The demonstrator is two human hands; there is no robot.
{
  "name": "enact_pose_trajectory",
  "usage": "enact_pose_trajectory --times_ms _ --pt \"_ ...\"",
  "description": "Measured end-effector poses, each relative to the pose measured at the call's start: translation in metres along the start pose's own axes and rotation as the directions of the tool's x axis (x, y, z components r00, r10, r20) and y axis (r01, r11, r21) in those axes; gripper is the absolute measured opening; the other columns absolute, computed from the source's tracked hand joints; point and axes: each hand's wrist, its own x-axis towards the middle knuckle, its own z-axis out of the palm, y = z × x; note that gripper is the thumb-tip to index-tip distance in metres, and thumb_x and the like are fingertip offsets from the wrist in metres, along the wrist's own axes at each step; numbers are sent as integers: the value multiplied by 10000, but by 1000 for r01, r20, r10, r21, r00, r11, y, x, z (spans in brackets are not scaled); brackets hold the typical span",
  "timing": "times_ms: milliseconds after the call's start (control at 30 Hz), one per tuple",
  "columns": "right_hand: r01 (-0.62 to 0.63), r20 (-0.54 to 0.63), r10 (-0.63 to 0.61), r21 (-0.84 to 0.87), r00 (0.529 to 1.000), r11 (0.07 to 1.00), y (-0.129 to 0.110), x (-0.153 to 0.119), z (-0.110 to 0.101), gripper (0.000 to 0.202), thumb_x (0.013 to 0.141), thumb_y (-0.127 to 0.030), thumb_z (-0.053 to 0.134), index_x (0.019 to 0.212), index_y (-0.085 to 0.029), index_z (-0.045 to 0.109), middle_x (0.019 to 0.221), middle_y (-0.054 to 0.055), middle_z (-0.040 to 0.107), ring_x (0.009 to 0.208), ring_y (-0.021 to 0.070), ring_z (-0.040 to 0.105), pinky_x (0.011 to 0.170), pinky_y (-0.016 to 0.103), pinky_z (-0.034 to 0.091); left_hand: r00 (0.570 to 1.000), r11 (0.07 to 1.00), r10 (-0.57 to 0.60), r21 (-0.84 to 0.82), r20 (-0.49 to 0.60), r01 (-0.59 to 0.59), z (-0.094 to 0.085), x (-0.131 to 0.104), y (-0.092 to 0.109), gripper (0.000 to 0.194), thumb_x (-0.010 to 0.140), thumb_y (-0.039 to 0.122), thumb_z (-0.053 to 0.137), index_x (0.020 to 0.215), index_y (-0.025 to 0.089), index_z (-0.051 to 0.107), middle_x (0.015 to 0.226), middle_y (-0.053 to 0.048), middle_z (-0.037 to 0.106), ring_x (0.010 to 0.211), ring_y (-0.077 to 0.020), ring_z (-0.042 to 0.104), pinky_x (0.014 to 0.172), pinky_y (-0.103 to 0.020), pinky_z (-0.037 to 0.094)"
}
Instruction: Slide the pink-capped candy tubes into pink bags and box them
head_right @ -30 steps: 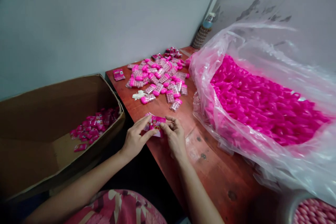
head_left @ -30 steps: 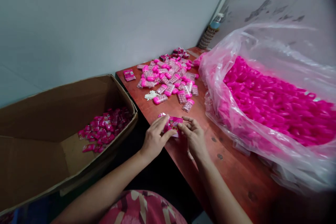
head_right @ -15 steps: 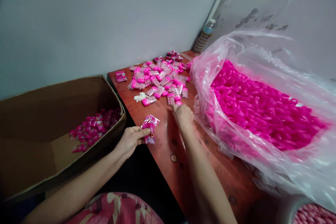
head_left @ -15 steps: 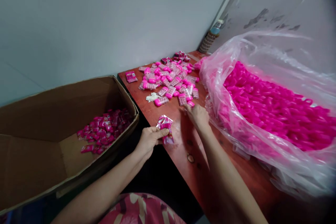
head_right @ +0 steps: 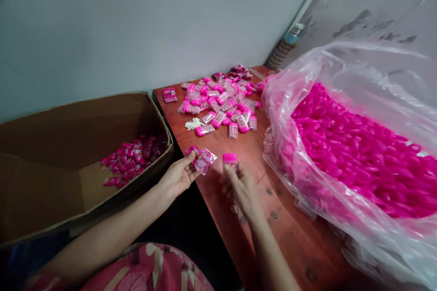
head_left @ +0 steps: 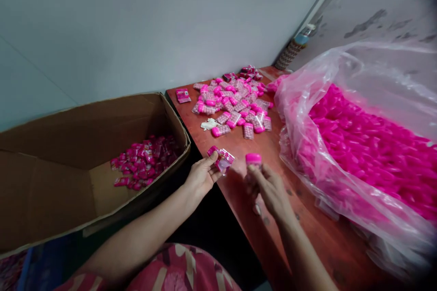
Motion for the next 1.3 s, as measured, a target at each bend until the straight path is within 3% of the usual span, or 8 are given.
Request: enact_pose_trajectory --times_ms 100,233,433,633,900,1100,1167,1300 --pt "-34 47 27 156 999 987 2 -31 30 319 778 -506 472 752 -189 449 548 -29 540 367 89 471 316 173 341 1000 1000 6 -11 10 -6 2 0 -3 120 681 159 671 761 113 594 699 -55 654 611 -152 631 593 -283 536" --pt "-7 16 4 180 1000 984 13 -39 50 296 793 -484 472 801 -189 453 578 -30 545 377 78 473 304 152 335 999 1000 3 9 41 -3 1 -3 -9 113 687 160 665 753 105 592 681 -60 653 602 -151 627 587 -272 531" --pt "26 30 -33 223 999 975 22 -31 51 272 797 -459 487 773 -190 450 569 -27 545 370 78 469 296 151 329 991 997 9 80 131 -20 0 -8 -12 155 662 183 691 761 105 601 681 -45 648 582 -127 610 567 -237 510" --pt "57 55 -76 288 996 956 25 -28 52 269 805 -440 489 740 -179 476 569 -20 544 378 71 463 315 155 333 960 979 -37 203 278 -21 -2 -12 -11 328 681 406 645 798 103 594 690 -70 641 601 -147 606 554 -251 493" --pt "80 -31 -76 166 997 983 27 -28 55 266 797 -449 499 751 -189 465 565 -33 525 398 77 464 329 161 346 945 941 -55 333 322 -58 -4 -10 -14 248 622 278 715 668 73 583 571 -35 588 471 -101 537 440 -208 422" --pt "-27 200 -67 432 977 901 25 -27 53 300 822 -475 435 725 -191 444 538 -30 525 341 67 421 300 157 281 910 890 -51 432 412 -146 -2 -10 -6 253 593 287 723 625 73 591 543 -40 591 445 -128 540 453 -257 432" --pt "8 155 -75 393 985 919 25 -26 53 289 818 -467 444 727 -193 449 539 -33 518 347 67 419 308 160 284 905 870 -43 461 424 -175 0 -11 -5 245 607 286 711 632 70 600 545 -47 598 439 -126 538 441 -251 427" --pt "133 -38 -129 122 991 984 24 -24 54 242 789 -440 507 765 -200 485 556 -34 500 409 85 450 356 177 340 921 874 -10 452 388 -181 1 -10 -8 248 612 299 704 639 73 605 558 -51 606 447 -114 537 422 -224 416"
